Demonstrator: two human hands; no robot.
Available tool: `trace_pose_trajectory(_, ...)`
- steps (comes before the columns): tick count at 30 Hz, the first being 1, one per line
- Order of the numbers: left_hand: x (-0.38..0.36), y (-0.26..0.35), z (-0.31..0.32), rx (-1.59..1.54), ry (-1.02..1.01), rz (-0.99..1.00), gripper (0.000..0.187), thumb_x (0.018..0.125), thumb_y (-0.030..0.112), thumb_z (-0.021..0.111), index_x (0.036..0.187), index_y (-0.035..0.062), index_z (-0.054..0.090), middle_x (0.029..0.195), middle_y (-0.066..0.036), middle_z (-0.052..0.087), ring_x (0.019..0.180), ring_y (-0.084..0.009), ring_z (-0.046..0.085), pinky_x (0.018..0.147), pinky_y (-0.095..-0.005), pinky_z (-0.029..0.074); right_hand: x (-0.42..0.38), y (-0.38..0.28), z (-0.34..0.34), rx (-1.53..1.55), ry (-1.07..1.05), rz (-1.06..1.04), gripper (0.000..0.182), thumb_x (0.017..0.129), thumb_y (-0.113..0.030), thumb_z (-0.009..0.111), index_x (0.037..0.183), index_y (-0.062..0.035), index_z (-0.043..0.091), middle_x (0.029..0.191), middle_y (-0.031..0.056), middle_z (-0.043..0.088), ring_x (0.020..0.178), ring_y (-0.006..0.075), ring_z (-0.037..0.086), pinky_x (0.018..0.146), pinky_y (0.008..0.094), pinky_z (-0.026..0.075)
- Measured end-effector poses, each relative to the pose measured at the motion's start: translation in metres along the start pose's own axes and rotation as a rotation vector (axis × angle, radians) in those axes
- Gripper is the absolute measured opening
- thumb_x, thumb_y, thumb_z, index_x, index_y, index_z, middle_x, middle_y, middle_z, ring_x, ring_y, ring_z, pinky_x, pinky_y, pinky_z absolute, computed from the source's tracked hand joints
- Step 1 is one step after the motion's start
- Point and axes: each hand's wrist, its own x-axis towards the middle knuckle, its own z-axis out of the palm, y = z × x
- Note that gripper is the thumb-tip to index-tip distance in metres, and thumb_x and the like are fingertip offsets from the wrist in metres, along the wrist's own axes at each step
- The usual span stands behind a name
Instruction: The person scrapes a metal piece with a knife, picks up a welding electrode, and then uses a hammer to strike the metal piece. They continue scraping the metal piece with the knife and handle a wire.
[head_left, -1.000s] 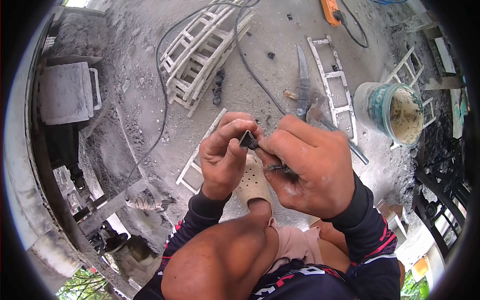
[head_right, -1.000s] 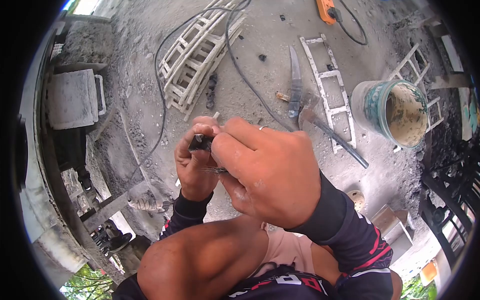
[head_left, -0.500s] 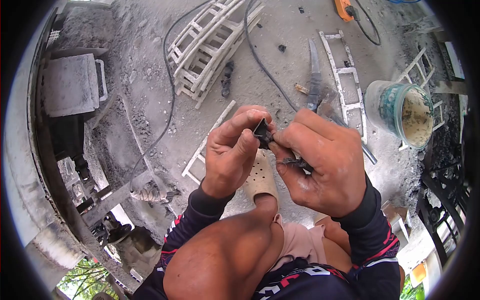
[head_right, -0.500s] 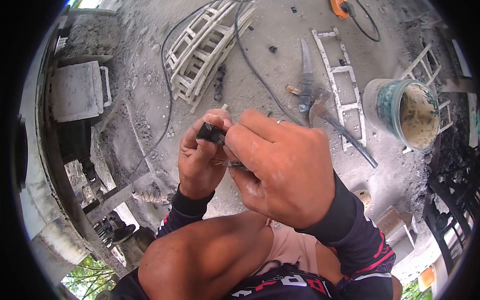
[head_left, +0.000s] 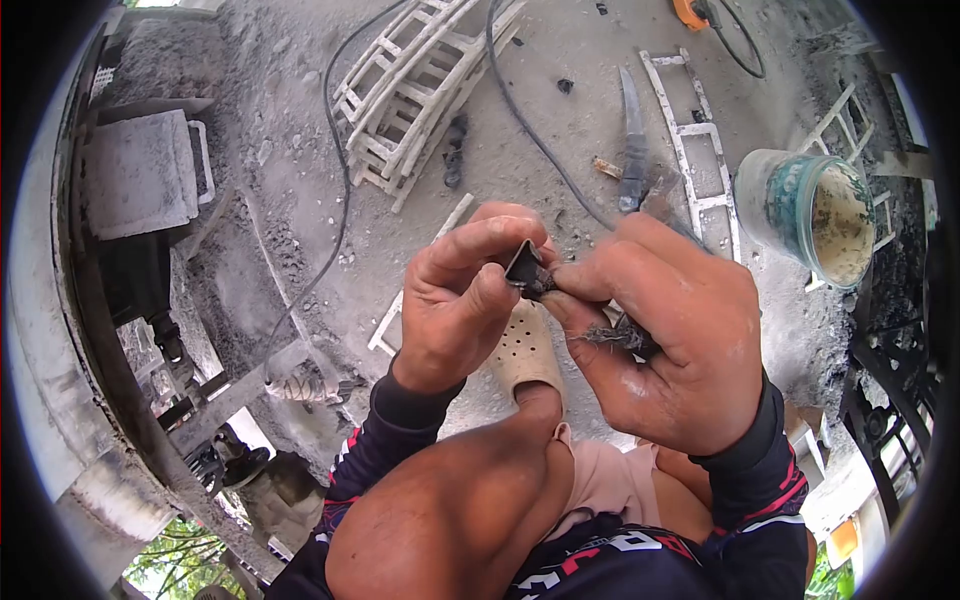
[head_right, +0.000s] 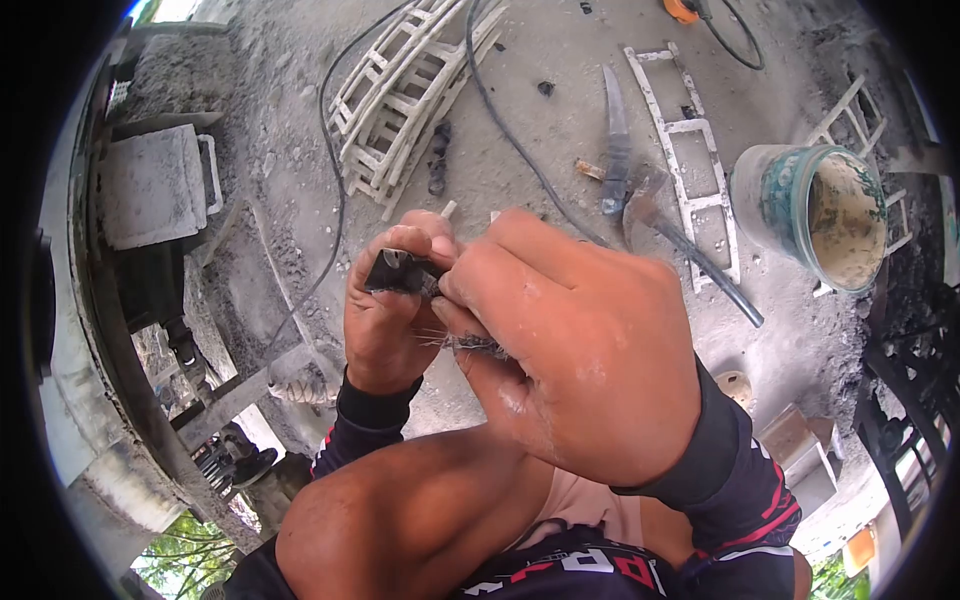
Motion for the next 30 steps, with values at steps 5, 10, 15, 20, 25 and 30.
trace_pose_trajectory(5, 0.000, -0.006, -0.005, -0.067, -0.048, 0.036, 0.040, 0.095, 0.024, 0.076, 0.128, 0.0022, 0.067, 0.122, -0.015, 0.061, 0.106, -0.0238, 0.064, 0.093, -0.0382, 0.053, -0.001, -0.008, 0.002, -0.042, 0.008, -0.004, 0.025, 0.072, 0.006, 0.077, 0.092, -0.0050, 0.068, 0.075, 0.0083, 0.059, 0.061, 0.0265, 0.062, 0.055, 0.0349, 0.048)
trace_pose_trajectory(10, -0.001, -0.011, -0.009, -0.068, -0.059, 0.058, 0.040, 0.095, 0.024, 0.076, 0.127, 0.0030, 0.067, 0.121, -0.016, 0.062, 0.107, -0.0244, 0.065, 0.092, -0.0383, 0.054, -0.001, -0.008, 0.004, -0.052, 0.001, -0.003, 0.024, 0.073, 0.005, 0.077, 0.092, -0.0051, 0.068, 0.075, 0.0088, 0.059, 0.062, 0.0269, 0.062, 0.055, 0.0353, 0.048)
trace_pose_trajectory(15, 0.002, -0.007, -0.010, 0.056, -0.070, 0.072, 0.039, 0.097, 0.026, 0.073, 0.125, -0.0003, 0.066, 0.118, -0.015, 0.063, 0.102, -0.0233, 0.066, 0.090, -0.0374, 0.055, -0.001, 0.003, 0.004, -0.037, -0.020, 0.002, 0.023, 0.075, 0.003, 0.077, 0.095, -0.0046, 0.069, 0.075, 0.0083, 0.060, 0.061, 0.0232, 0.062, 0.055, 0.0335, 0.047)
trace_pose_trajectory(20, 0.001, 0.010, -0.006, 0.175, 0.152, -0.009, 0.040, 0.103, 0.029, 0.065, 0.128, -0.0033, 0.062, 0.108, -0.011, 0.067, 0.092, -0.0158, 0.067, 0.081, -0.0304, 0.056, 0.003, 0.073, -0.016, 0.500, -0.164, 0.449, 0.031, 0.081, -0.011, 0.086, 0.107, -0.0035, 0.072, 0.087, 0.0008, 0.068, 0.075, 0.0098, 0.062, 0.070, 0.0249, 0.051)
trace_pose_trajectory(25, -0.002, 0.021, -0.013, 0.264, 0.155, -0.020, 0.051, 0.106, 0.039, 0.055, 0.134, -0.0040, 0.055, 0.112, -0.012, 0.061, 0.079, -0.0179, 0.063, 0.077, -0.0401, 0.056, -0.031, 0.145, 0.004, 0.735, -0.595, 0.729, 0.041, 0.080, -0.016, 0.090, 0.113, -0.0015, 0.070, 0.089, -0.0028, 0.065, 0.084, 0.0060, 0.059, 0.083, 0.0236, 0.050)
trace_pose_trajectory(30, 0.001, 0.026, -0.011, 0.291, 0.083, 0.005, 0.051, 0.106, 0.039, 0.054, 0.131, -0.0047, 0.057, 0.112, -0.011, 0.061, 0.079, -0.0175, 0.063, 0.077, -0.0409, 0.056, -0.057, 0.140, 0.066, 0.706, -0.600, 0.766, 0.036, 0.087, -0.026, 0.085, 0.107, -0.0014, 0.070, 0.088, 0.0007, 0.066, 0.078, 0.0076, 0.058, 0.075, 0.0244, 0.048)
